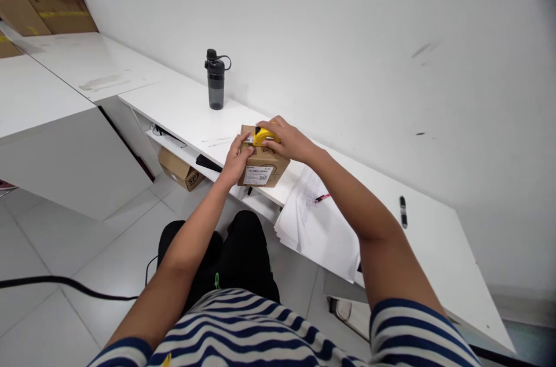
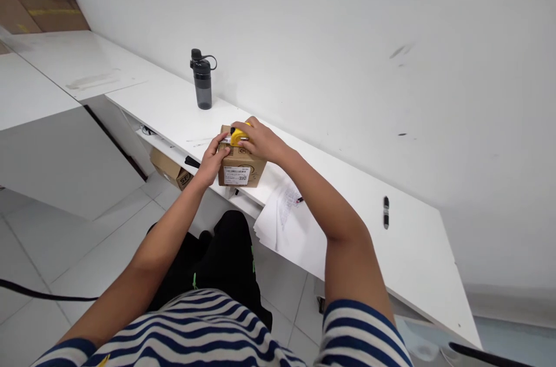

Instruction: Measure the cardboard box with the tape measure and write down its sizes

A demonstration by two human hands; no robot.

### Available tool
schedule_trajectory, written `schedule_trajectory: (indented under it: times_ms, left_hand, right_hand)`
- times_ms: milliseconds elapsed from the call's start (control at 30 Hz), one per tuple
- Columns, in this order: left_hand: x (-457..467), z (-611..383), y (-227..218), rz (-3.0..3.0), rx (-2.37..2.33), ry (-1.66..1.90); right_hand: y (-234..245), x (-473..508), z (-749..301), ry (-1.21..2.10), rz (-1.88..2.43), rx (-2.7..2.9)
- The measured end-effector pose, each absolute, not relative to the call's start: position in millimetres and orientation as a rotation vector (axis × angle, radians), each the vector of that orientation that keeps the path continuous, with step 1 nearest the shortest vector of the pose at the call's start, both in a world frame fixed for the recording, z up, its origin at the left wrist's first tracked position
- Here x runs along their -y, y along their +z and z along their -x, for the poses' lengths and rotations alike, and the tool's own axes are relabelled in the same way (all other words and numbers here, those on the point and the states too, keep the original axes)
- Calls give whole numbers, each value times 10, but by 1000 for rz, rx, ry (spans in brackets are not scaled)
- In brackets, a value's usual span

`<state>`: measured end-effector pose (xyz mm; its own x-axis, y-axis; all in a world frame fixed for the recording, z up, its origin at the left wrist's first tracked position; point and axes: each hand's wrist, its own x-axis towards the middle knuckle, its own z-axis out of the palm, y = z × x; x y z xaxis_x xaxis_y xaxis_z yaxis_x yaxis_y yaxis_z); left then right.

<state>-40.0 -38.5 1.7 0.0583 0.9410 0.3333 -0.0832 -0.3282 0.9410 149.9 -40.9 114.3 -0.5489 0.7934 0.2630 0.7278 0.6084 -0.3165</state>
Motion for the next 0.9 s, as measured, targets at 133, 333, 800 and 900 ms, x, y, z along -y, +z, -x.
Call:
schedule_trajectory:
  times_ms: [133,333,800,900]
  left_hand:
    - [382,434,46,-1388,-984,1372]
    - [382,456,111,-1371,-996,1336]
    - [356,431,172,-1446,-1032,1306]
    - [318,431,162,-1433,-1094,1365]
  right_hand:
    - [1216,565,-1914,262,1319,2400]
    - [1158,798,-2415,224,1405,2305]
    - [1035,510,-1965,208,1192,2248]
    - [1012,366,-1611,226,1164,2263]
